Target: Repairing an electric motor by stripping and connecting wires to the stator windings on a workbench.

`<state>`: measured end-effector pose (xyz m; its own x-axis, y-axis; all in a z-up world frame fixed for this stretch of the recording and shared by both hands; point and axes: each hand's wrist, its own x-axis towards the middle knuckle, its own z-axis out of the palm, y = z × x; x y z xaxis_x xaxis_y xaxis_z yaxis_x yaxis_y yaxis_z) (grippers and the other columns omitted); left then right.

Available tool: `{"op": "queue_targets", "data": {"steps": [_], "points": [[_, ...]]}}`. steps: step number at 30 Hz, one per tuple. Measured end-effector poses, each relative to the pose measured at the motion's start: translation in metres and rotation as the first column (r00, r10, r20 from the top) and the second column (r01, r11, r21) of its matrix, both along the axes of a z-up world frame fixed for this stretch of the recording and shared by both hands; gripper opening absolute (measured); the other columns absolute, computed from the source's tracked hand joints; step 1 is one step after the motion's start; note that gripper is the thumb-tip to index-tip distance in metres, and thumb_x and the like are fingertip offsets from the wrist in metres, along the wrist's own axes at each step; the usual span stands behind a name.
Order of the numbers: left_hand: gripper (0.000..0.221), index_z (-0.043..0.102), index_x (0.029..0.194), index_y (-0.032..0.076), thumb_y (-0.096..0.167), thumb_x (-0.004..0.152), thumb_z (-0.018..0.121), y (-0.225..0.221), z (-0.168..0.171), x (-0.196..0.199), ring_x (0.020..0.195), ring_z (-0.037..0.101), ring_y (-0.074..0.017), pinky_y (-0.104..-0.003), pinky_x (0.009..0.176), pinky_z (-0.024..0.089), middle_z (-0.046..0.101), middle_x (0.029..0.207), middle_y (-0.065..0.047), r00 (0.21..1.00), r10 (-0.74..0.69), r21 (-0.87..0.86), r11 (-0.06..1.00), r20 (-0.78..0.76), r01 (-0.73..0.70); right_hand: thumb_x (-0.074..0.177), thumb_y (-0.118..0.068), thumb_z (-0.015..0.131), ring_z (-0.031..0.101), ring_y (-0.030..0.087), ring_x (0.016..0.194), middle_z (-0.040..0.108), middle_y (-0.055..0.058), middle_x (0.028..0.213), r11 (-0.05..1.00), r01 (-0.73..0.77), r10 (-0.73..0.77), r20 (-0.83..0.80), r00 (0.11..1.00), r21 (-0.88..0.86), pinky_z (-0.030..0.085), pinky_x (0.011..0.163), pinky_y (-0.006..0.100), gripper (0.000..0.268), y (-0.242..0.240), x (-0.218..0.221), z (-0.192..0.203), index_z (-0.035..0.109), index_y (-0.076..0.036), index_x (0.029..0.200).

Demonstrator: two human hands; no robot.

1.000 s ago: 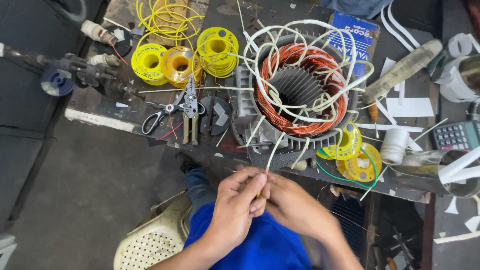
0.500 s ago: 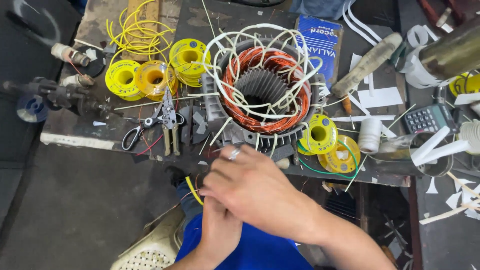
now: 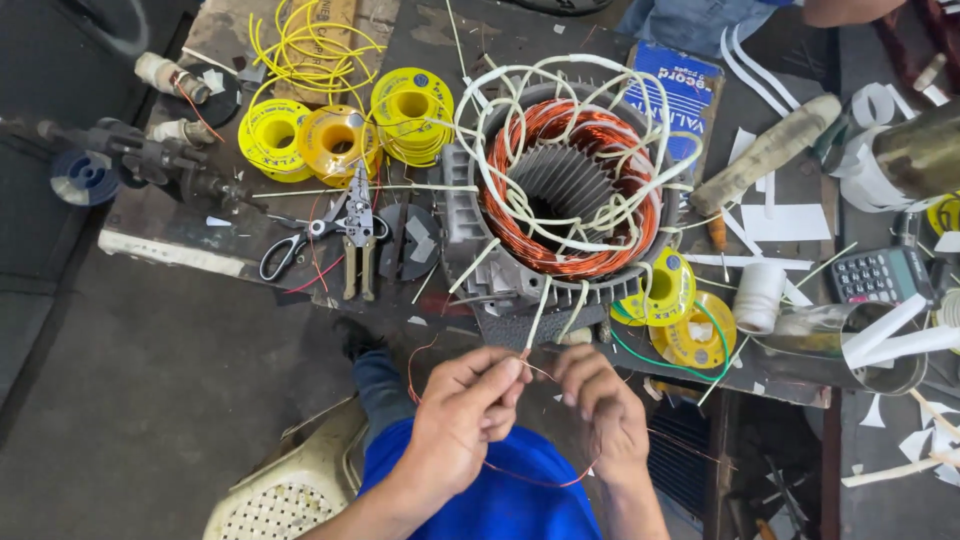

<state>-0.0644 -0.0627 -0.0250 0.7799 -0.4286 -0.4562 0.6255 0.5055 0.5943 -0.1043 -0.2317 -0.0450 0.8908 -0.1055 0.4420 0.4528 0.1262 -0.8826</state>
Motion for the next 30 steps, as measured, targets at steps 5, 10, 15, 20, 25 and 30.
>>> {"op": "queue_targets", "data": {"steps": [5,10,15,20,25,30], "points": [[0.016,0.071,0.096,-0.005,0.007,0.105,0.069,0.020,0.010,0.014,0.051,0.033,-0.0089,-0.027,0.046,0.021,0.047,0.064,-0.004,0.982,-0.070,0.206,0.978,0.174,0.034,0.112,-0.046,0.063,0.066,0.032,0.090,0.061,0.015,0.093,0.966,-0.150,0.188,-0.175,0.966,0.213,0.065,0.081,0.045,0.052,0.007,0.007,0.020,0.061,-0.006,0.079],[0.019,0.080,0.089,0.009,0.023,0.100,0.073,0.026,0.032,0.019,0.060,0.045,-0.0059,-0.028,0.055,0.038,0.062,0.070,0.004,0.781,-0.238,0.626,0.742,0.578,-0.237,0.107,-0.016,0.060,0.080,0.013,0.069,0.082,0.005,0.094,0.819,-0.053,-0.180,-0.342,0.922,-0.572,0.064,0.081,0.029,0.036,0.014,0.006,0.044,0.066,-0.004,0.140],[0.025,0.075,0.099,-0.010,0.013,0.106,0.068,0.025,0.027,0.015,0.049,0.035,-0.0083,-0.024,0.044,0.021,0.052,0.067,-0.009,0.999,-0.017,0.140,0.990,0.029,0.013,0.103,0.004,0.048,0.079,0.031,0.096,0.077,0.018,0.117,0.627,0.126,-0.249,-0.044,0.968,-0.769,0.062,0.086,0.039,0.041,0.019,0.006,-0.032,0.064,0.001,0.141],[0.028,0.060,0.088,0.000,0.015,0.111,0.062,0.017,0.022,0.005,0.047,0.029,-0.0044,-0.021,0.041,0.014,0.053,0.072,-0.008,0.979,-0.014,-0.144,0.989,-0.205,-0.016,0.109,-0.018,0.060,0.080,0.019,0.100,0.080,0.009,0.127,0.801,0.127,-0.234,-0.111,0.966,-0.585,0.062,0.086,0.031,0.034,0.057,0.022,-0.029,0.068,-0.003,0.138],[0.021,0.071,0.107,-0.009,0.011,0.109,0.063,0.001,0.011,-0.008,0.046,0.027,-0.0048,-0.019,0.038,0.014,0.047,0.073,-0.007,0.949,0.113,-0.264,0.945,-0.295,-0.194,0.088,-0.103,0.052,0.073,0.026,0.089,0.070,0.024,0.127,0.918,-0.326,0.374,-0.220,0.901,0.227,0.062,0.080,0.035,0.131,0.074,0.060,-0.064,0.047,0.008,0.157],[0.029,0.069,0.120,-0.013,0.014,0.109,0.061,0.007,0.018,-0.002,0.047,0.028,-0.0052,-0.020,0.039,0.014,0.048,0.074,-0.007,0.971,0.060,-0.190,0.976,-0.234,-0.106,0.103,-0.072,0.035,0.068,0.034,0.110,0.066,0.030,0.135,0.857,-0.424,0.514,-0.415,0.751,0.294,0.055,0.097,0.037,0.094,0.077,0.060,-0.032,0.040,0.001,0.162]]}}
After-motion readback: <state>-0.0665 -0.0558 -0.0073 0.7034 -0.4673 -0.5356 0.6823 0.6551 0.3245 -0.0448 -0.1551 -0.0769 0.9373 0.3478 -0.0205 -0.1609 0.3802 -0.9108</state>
